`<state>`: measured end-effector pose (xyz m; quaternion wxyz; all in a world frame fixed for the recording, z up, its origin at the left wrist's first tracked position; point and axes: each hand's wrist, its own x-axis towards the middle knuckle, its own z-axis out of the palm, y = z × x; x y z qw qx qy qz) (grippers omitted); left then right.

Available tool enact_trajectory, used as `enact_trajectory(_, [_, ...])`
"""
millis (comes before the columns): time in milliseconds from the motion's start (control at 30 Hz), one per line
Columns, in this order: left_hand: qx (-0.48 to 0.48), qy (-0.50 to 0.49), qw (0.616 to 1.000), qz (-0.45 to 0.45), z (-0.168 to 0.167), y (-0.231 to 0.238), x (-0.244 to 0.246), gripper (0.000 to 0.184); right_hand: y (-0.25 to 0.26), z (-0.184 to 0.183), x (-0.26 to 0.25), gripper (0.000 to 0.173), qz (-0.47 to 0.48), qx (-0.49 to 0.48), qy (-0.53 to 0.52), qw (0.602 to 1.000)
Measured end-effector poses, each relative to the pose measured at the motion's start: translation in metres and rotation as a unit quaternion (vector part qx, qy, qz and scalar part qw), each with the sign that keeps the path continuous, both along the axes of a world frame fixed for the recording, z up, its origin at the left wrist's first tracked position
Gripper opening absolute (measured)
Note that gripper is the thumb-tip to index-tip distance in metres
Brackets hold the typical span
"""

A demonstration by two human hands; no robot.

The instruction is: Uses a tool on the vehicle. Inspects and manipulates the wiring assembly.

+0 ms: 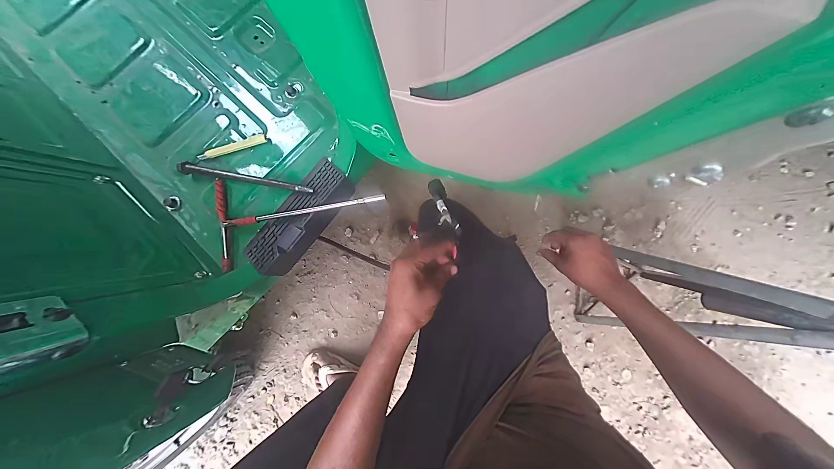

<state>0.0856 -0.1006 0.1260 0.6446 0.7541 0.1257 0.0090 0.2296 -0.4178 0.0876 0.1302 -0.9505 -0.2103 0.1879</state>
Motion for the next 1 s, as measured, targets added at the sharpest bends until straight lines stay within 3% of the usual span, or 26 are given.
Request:
enact_trajectory(100, [0.068, -0.003, 0.998, -0.006, 0.002, -0.005, -0.005, 0.033, 0.044, 0.037, -0.02, 0.015, 0.111, 0.265, -0.065, 0.956])
enact_trajectory(200, [0.099, -0.003, 0.995, -0.012, 0.011, -0.009, -0.004, 0.043, 0.093, 0.063, -0.025, 0.015, 0.264, 0.37, -0.09, 0.886])
enact_trajectory(300, [0.114, 0.015, 0.993, 0.015, 0.02, -0.01, -0.01, 0.046, 0.125, 0.064, -0.018, 0.024, 0.375, 0.359, -0.097, 0.849])
enact_trajectory(467, [0.09, 0.017, 0.994, 0.052, 0.027, 0.008, -0.019, 0.061, 0.145, 0.067, -0.005, 0.024, 0.432, 0.274, -0.087, 0.855])
enact_trajectory(600, [0.078, -0.033, 0.995, 0.045, 0.033, 0.015, -0.022, 0.04, 0.153, 0.061, -0.01, 0.023, 0.442, 0.247, -0.113, 0.855])
enact_trajectory(733, [0.201, 0.028, 0.979, -0.032, 0.044, 0.029, -0.023, 0.014, 0.158, 0.059, -0.013, 0.019, 0.428, 0.256, -0.19, 0.846])
enact_trajectory(833, [0.275, 0.048, 0.954, -0.107, 0.043, 0.034, -0.024, 0.018, 0.158, 0.057, -0.02, 0.017, 0.412, 0.259, -0.225, 0.844])
enact_trajectory(1000, [0.225, 0.089, 0.966, -0.092, 0.036, 0.039, -0.027, 0.014, 0.156, 0.054, -0.03, 0.015, 0.36, 0.295, -0.242, 0.851])
